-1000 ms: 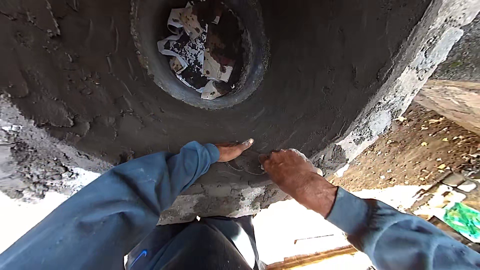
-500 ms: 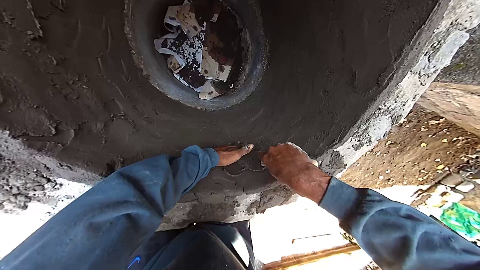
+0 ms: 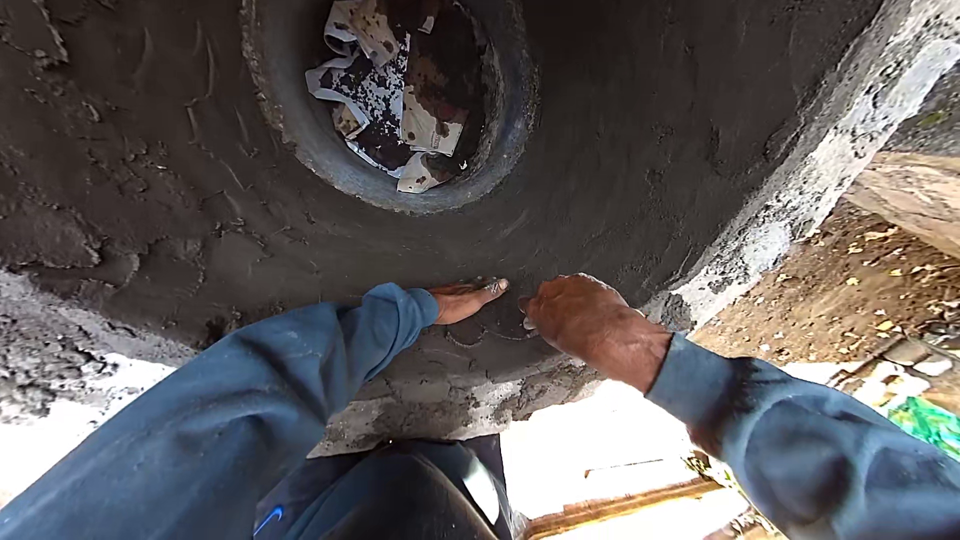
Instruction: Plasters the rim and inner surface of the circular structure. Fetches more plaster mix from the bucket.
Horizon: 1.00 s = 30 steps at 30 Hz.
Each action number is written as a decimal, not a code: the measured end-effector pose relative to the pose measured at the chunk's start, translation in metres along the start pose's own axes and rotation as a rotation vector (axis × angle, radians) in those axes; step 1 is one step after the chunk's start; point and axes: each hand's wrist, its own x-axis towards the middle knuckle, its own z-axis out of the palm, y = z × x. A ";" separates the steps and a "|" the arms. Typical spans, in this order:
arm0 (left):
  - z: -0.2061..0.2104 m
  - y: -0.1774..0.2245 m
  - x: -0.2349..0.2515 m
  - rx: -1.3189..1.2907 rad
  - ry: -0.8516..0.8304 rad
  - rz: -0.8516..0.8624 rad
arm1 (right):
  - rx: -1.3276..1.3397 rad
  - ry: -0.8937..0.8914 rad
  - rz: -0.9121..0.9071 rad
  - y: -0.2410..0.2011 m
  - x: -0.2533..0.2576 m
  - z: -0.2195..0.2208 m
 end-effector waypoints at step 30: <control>0.011 0.011 -0.010 0.251 -0.075 -0.106 | -0.023 0.058 0.007 0.025 0.041 0.001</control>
